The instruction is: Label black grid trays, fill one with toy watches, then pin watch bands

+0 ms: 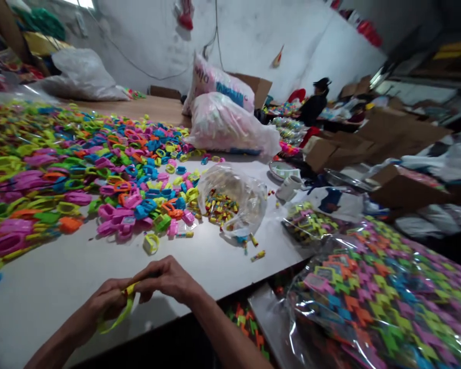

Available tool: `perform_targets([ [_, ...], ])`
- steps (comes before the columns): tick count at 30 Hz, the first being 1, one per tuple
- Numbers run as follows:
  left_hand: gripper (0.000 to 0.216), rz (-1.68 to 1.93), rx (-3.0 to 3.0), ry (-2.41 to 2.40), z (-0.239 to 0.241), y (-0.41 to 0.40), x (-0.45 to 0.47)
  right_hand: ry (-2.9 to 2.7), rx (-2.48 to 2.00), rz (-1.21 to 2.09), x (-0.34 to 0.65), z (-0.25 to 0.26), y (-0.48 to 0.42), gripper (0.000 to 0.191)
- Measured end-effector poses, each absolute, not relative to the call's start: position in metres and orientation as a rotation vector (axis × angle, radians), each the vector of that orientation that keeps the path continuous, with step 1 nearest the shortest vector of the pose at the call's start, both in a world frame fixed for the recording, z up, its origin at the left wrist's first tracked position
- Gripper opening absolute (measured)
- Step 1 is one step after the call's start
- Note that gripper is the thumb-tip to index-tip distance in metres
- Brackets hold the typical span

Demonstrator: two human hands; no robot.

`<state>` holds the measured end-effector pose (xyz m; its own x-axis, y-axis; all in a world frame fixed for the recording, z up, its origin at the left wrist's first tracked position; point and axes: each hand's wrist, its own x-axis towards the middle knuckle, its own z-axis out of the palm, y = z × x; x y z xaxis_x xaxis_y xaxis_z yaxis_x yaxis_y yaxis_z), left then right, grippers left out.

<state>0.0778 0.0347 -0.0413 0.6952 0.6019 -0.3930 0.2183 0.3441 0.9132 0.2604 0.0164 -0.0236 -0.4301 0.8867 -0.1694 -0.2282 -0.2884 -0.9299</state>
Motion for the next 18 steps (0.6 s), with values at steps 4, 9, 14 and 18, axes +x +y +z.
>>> perform_targets([
  [4, 0.021, 0.357, 1.2, 0.853, -0.031, 0.034, 0.084, -1.106, -0.998, 1.767, 0.265, -0.025, 0.012, 0.028],
  [9, 0.019, 0.387, 1.164, 0.851, -0.02, 0.033, 0.086, -1.1, -0.975, 1.776, 0.267, -0.022, 0.01, 0.021],
  [14, 0.022, 0.342, 1.174, 0.855, -0.016, 0.031, 0.085, -1.174, -0.99, 1.733, 0.265, -0.014, 0.007, 0.018],
  [18, 0.026, 0.317, 1.18, 0.855, -0.017, 0.032, 0.084, -1.174, -0.947, 1.758, 0.264, -0.015, 0.007, 0.015],
])
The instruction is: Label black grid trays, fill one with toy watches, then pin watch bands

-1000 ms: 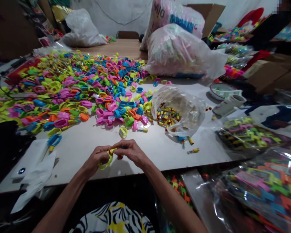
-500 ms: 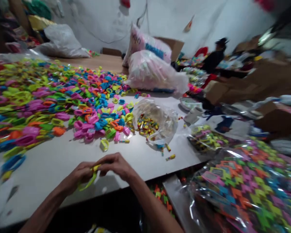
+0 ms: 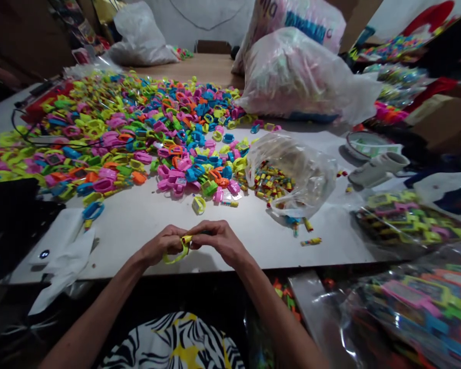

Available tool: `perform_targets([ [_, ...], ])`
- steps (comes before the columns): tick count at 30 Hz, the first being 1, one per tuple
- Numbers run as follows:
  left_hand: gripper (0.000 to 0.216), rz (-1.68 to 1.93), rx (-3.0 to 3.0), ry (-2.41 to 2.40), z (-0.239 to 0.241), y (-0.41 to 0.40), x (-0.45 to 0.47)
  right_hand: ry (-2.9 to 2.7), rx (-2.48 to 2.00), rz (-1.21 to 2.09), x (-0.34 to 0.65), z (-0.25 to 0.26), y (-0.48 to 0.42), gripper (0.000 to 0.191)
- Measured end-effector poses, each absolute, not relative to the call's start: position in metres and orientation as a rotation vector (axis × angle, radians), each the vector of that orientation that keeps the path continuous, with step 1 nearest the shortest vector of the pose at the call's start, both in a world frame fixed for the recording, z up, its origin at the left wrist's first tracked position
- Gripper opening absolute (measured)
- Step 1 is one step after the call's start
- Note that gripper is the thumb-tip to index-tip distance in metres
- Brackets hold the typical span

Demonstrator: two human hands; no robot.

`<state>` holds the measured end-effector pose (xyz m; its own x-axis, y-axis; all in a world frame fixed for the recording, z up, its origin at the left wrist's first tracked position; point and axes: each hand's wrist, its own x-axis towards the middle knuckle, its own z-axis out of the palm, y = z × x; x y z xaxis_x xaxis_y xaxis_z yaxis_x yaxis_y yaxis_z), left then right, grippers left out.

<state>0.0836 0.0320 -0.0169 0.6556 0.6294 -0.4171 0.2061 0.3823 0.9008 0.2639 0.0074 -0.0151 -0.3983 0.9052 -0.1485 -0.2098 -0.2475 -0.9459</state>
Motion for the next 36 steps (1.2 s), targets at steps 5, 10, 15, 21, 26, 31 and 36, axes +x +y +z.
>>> perform_targets([
  [5, 0.027, 0.275, 1.155, 0.843, -0.021, 0.032, 0.082, -1.186, -0.94, 1.779, 0.264, -0.021, 0.007, 0.015],
  [10, 0.028, 0.253, 1.149, 0.821, -0.027, 0.035, 0.079, -1.198, -0.989, 1.76, 0.265, -0.023, 0.005, 0.018],
  [15, 0.013, 0.243, 1.034, 0.809, -0.028, 0.03, 0.08, -1.448, -1.142, 1.654, 0.265, -0.009, 0.001, 0.017],
  [21, 0.018, 0.212, 0.894, 0.733, -0.042, 0.036, 0.08, -1.665, -1.149, 1.57, 0.273, -0.017, 0.017, 0.023],
  [26, 0.015, 0.192, 1.089, 0.741, -0.045, 0.032, 0.074, -1.807, -1.089, 1.619, 0.267, -0.014, 0.015, 0.023],
  [31, 0.015, 0.243, 1.457, 0.873, -0.038, 0.037, 0.045, -1.654, -1.24, 1.505, 0.257, -0.027, 0.012, 0.037],
  [36, 0.014, 0.371, 2.054, 1.871, -0.024, 0.068, -0.017, -1.462, -1.621, 1.056, 0.291, -0.056, 0.031, 0.051],
])
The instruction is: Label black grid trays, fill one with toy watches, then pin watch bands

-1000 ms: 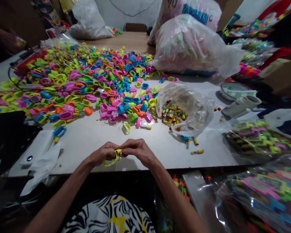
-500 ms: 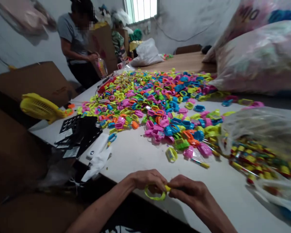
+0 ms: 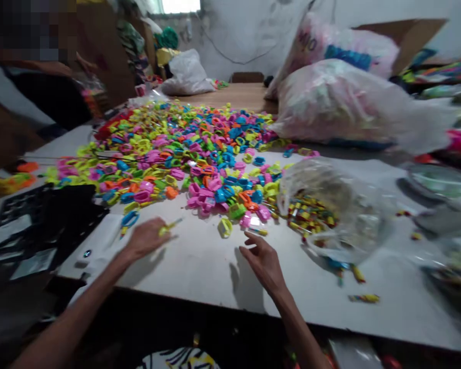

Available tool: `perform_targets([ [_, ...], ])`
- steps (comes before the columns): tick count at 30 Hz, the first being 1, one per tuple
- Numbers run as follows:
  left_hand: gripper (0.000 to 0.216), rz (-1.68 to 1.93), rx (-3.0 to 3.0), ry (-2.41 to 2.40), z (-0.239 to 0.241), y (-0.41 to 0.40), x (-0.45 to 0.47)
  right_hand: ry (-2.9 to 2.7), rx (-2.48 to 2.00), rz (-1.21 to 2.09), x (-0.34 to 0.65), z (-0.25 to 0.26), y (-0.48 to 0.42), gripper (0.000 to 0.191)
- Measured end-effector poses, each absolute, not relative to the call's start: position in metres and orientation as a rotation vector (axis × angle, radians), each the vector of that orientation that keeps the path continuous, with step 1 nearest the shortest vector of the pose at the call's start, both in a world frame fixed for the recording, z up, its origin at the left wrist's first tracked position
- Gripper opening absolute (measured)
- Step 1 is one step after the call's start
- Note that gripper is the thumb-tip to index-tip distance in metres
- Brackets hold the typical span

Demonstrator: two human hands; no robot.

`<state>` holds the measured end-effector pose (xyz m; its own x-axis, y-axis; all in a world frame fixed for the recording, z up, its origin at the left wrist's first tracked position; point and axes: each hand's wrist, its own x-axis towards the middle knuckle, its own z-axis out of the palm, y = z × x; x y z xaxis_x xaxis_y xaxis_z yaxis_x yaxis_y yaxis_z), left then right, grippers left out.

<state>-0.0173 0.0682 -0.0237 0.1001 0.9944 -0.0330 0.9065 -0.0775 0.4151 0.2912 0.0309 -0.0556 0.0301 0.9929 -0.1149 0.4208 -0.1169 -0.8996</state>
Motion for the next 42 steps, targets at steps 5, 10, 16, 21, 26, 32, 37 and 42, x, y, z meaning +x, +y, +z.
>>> perform_targets([
  [5, 0.035, 0.378, 2.582, 1.85, -0.03, 0.094, 0.021, -1.681, -1.92, 0.609, 0.304, -0.068, 0.052, 0.03],
  [10, 0.031, 0.38, 2.73, 1.327, -0.059, 0.09, 0.119, -1.792, -2.073, 0.383, 0.292, -0.071, 0.063, 0.028],
  [16, 0.01, 0.436, 2.604, 1.445, -0.073, 0.088, 0.123, -1.833, -2.196, 0.374, 0.327, -0.062, 0.066, 0.027],
  [21, 0.018, 0.701, 1.891, 1.51, -0.059, 0.082, 0.101, -1.937, -2.084, 0.545, 0.322, -0.061, 0.074, 0.02],
  [26, 0.02, 0.836, 1.39, 1.241, -0.051, 0.068, 0.091, -1.852, -1.911, 0.871, 0.294, -0.05, 0.071, 0.007],
  [32, 0.009, 0.842, 1.155, 1.082, -0.053, 0.048, 0.089, -0.966, -1.093, 1.591, 0.253, -0.031, 0.047, 0.013],
  [37, 0.021, 0.978, 0.775, 0.977, -0.051, 0.035, 0.091, -0.663, -1.039, 1.588, 0.235, -0.039, 0.036, 0.017],
  [42, 0.031, 1.133, 0.755, 1.033, -0.059, 0.027, 0.09, -0.534, -1.022, 1.579, 0.229, -0.049, 0.023, 0.024],
])
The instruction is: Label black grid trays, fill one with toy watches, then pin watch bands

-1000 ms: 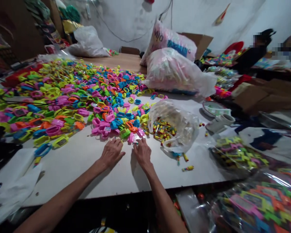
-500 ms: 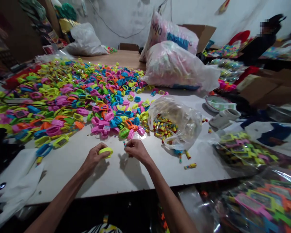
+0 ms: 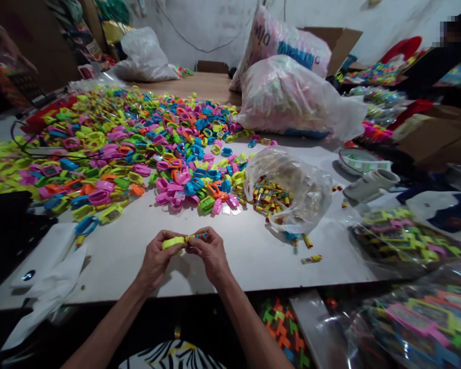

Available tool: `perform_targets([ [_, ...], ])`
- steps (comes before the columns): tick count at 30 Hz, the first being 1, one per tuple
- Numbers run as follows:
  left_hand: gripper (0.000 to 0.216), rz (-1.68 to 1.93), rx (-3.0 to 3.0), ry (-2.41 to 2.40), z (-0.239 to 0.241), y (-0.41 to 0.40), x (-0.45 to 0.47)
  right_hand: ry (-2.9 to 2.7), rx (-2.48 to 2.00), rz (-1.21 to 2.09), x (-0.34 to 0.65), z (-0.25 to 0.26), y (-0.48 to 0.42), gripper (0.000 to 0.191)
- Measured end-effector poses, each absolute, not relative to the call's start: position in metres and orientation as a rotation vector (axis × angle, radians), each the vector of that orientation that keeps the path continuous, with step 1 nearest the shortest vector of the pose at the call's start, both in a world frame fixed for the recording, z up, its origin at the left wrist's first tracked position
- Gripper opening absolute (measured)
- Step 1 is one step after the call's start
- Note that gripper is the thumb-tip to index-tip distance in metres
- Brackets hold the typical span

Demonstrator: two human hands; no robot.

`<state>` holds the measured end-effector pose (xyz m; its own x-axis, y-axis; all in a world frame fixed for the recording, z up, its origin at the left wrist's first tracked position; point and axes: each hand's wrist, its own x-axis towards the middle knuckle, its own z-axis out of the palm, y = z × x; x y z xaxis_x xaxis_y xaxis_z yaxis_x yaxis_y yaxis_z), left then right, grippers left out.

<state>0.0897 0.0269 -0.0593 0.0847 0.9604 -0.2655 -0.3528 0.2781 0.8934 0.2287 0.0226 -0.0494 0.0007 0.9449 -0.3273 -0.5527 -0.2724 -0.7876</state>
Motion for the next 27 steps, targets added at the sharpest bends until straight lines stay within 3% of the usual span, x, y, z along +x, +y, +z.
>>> perform_targets([
  [5, 0.037, 1.184, 0.8, 1.146, -0.065, 0.024, 0.086, -0.52, -0.962, 1.649, 0.223, -0.048, 0.022, 0.027],
  [11, 0.029, 1.245, 0.902, 1.11, -0.057, 0.022, 0.078, -0.595, -1.04, 1.588, 0.22, -0.044, 0.021, 0.025],
  [27, 0.021, 1.032, 1.502, 1.216, -0.051, 0.02, 0.076, -0.85, -1.221, 1.421, 0.228, -0.035, 0.013, 0.022],
])
